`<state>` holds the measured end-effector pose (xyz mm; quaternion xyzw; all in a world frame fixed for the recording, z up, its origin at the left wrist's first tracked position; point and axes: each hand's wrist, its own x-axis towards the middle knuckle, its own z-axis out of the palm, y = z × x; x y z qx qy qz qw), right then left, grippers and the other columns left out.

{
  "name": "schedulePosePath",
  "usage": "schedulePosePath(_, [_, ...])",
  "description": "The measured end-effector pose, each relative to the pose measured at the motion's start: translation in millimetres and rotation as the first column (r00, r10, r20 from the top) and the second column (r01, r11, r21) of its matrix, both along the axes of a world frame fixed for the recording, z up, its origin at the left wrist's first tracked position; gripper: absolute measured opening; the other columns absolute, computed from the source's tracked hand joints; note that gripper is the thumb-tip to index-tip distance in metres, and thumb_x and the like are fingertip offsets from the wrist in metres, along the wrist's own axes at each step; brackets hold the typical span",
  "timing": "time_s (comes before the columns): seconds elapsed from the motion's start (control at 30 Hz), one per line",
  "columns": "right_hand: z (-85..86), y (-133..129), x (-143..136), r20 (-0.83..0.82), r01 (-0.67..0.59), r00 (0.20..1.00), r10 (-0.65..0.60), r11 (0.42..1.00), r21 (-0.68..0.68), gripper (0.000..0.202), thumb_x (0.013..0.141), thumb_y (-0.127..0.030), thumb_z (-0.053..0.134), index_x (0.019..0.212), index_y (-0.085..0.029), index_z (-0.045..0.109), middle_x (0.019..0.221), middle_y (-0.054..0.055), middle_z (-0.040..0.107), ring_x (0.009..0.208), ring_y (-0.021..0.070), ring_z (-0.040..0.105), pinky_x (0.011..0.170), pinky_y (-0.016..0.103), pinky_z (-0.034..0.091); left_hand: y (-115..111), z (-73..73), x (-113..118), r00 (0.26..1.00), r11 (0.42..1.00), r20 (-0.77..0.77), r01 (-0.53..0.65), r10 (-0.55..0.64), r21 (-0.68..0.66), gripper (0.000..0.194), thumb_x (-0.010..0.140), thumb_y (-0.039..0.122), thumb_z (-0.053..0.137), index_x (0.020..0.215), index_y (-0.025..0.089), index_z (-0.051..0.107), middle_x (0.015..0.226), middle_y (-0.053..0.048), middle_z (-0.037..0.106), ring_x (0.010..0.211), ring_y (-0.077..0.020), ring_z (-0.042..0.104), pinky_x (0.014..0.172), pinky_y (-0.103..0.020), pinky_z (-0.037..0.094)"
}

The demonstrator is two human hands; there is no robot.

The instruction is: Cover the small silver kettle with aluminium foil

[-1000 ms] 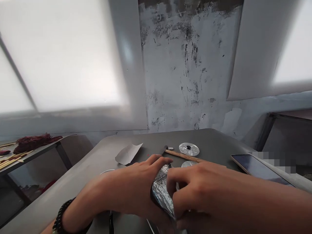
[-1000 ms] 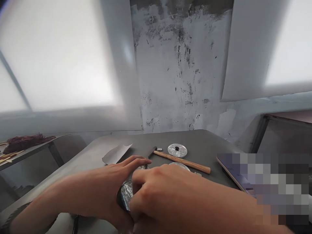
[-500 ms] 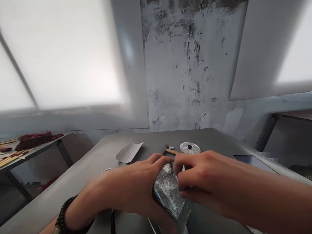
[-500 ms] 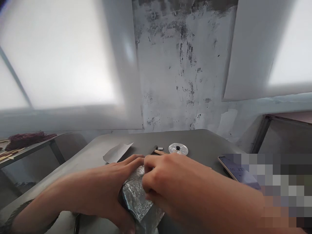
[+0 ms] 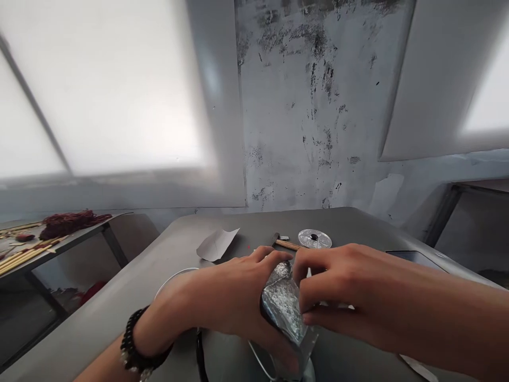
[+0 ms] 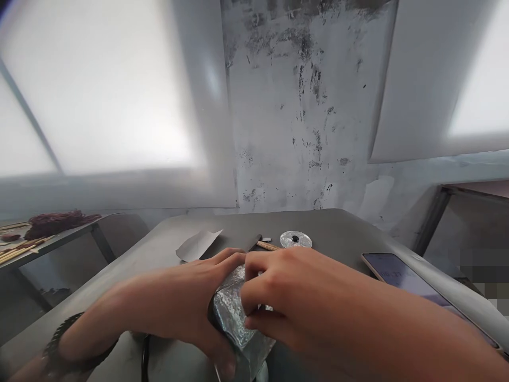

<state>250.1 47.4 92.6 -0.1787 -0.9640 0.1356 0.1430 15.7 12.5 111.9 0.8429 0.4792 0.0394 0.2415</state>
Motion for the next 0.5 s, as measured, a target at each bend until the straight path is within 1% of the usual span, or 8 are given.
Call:
schedulePosePath(0.1, [-6.4,2,-4,0.061,-0.002,0.998,0.001,1.000,0.017,0.015,0.101,-0.026,0.067,0.093,-0.029,0.079,0.103,0.001,0.073,0.081,0.0150,0.068,0.072,0.025,0.050,-1,-1.7,0,1.000,1.000,0.000,-0.031,0.031,0.000,0.084,0.059,0.059,0.091,0.133,0.033,0.060,0.131,-0.001,0.062,0.132,-0.0350,0.059,0.111,-0.043,0.050])
schedulePosePath(0.17, [-10.3,1,-6,0.075,0.015,0.997,-0.017,1.000,0.023,0.015,0.101,-0.026,0.066,0.093,-0.028,0.078,0.098,0.001,0.074,0.081,0.0160,0.068,0.072,0.025,0.049,0,-3.9,-1,0.999,0.999,-0.001,-0.048,0.048,-0.011,0.091,0.057,0.059,0.092,0.138,0.034,0.058,0.135,-0.002,0.061,0.129,-0.0348,0.061,0.107,-0.041,0.052])
schedulePosePath(0.27, [-17.6,-3,-5,0.069,0.077,0.995,-0.079,0.997,0.024,0.018,0.101,-0.021,0.064,0.086,-0.026,0.074,0.085,-0.001,0.073,0.073,0.0150,0.067,0.067,0.025,0.045,1,-8.2,-5,0.999,0.998,0.006,-0.053,0.053,-0.019,0.104,0.055,0.059,0.093,0.147,0.034,0.053,0.143,-0.004,0.059,0.126,-0.0349,0.064,0.099,-0.040,0.056])
schedulePosePath(0.3, [-21.3,-5,-4,0.063,0.096,0.993,-0.096,0.995,0.013,0.020,0.100,-0.019,0.064,0.084,-0.025,0.072,0.081,-0.002,0.073,0.070,0.0142,0.066,0.065,0.025,0.043,1,-9.5,-6,0.999,0.999,0.016,-0.052,0.052,-0.013,0.109,0.054,0.060,0.094,0.150,0.034,0.051,0.145,-0.005,0.058,0.126,-0.0355,0.065,0.098,-0.041,0.057])
schedulePosePath(0.37, [-31.6,-10,0,0.035,0.131,0.991,-0.131,0.991,-0.007,0.021,0.100,-0.016,0.062,0.081,-0.024,0.068,0.076,-0.004,0.072,0.065,0.0131,0.065,0.062,0.026,0.040,0,-11.5,-9,0.998,0.999,0.039,-0.047,0.047,0.015,0.118,0.053,0.062,0.095,0.157,0.033,0.046,0.150,-0.007,0.057,0.130,-0.0377,0.063,0.102,-0.044,0.057])
schedulePosePath(0.43, [-46.0,-14,4,-0.023,0.165,0.986,-0.164,0.986,0.001,0.022,0.102,-0.016,0.059,0.082,-0.023,0.064,0.077,-0.004,0.072,0.065,0.0129,0.064,0.060,0.027,0.038,-4,-12.4,-10,0.998,0.997,0.040,-0.045,0.043,0.058,0.122,0.056,0.064,0.094,0.162,0.031,0.041,0.159,-0.008,0.053,0.142,-0.0405,0.056,0.112,-0.048,0.052])
schedulePosePath(0.47, [-54.2,-17,5,-0.080,0.152,0.986,-0.148,0.987,0.043,0.022,0.103,-0.018,0.058,0.083,-0.023,0.062,0.074,-0.004,0.069,0.061,0.0127,0.060,0.058,0.028,0.036,-7,-12.7,-10,0.998,0.995,0.024,-0.052,0.050,0.082,0.122,0.060,0.064,0.093,0.164,0.030,0.038,0.165,-0.008,0.047,0.149,-0.0414,0.049,0.117,-0.049,0.049])
schedulePosePath(0.5, [-62.3,-19,6,-0.117,0.157,0.982,-0.148,0.985,0.074,0.018,0.104,-0.018,0.058,0.087,-0.023,0.061,0.077,-0.003,0.069,0.062,0.0130,0.059,0.057,0.029,0.036,-11,-13.4,-8,0.998,0.993,-0.010,-0.065,0.066,0.101,0.120,0.066,0.061,0.091,0.167,0.030,0.033,0.172,-0.009,0.037,0.156,-0.0420,0.039,0.122,-0.050,0.044])
